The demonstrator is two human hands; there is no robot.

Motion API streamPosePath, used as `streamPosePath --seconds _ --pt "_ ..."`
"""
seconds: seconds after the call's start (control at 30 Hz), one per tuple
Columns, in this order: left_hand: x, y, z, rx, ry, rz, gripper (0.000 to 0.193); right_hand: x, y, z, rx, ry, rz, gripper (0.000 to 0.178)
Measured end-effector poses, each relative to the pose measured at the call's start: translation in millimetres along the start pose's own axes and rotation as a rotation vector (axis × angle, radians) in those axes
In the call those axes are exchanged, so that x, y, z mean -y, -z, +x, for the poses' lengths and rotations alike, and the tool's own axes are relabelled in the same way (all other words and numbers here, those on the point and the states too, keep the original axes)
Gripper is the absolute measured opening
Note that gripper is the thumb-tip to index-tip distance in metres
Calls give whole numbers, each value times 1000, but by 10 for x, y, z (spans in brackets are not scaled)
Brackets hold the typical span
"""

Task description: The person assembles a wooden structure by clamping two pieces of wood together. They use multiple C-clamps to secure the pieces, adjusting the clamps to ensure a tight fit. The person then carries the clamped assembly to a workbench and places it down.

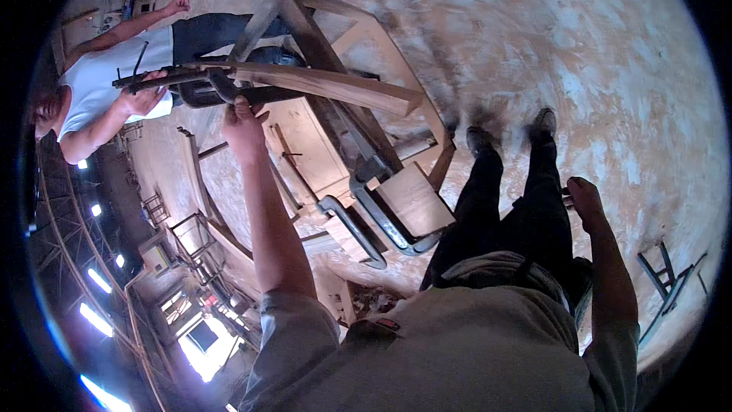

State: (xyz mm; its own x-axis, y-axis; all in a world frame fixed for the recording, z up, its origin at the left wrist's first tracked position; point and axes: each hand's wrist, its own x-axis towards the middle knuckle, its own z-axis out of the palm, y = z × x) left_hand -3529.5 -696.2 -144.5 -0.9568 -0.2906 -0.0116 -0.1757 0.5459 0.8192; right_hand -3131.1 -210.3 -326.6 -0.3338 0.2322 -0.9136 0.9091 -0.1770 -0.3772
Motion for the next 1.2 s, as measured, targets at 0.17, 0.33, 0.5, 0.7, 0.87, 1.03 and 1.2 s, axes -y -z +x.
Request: streamPosePath --seconds 0.17,0.33,0.5,0.7,0.87,1.03,1.2 --pt "62 10 19 1 -60 99 31 -7 -124 2 1 11 -8 33" --pt "41 13 -47 -13 -71 70 33 -47 -143 71 8 23 -2 28" --pt "24 3 -44 -5 -45 111 36 21 -158 91 -12 12 20 29" --pt "100 45 -2 -10 -89 116 32 87 -113 113 10 29 -25 38" --pt "48 -2 -8 2 -65 91 35 70 -59 122 11 8 -19 39" --pt "52 6 -2 4 -76 122 35 94 -86 82 1 7 8 38" --pt "14 -13 -3 -4 -68 183 38 116 -94 35 -11 9 -14 37"
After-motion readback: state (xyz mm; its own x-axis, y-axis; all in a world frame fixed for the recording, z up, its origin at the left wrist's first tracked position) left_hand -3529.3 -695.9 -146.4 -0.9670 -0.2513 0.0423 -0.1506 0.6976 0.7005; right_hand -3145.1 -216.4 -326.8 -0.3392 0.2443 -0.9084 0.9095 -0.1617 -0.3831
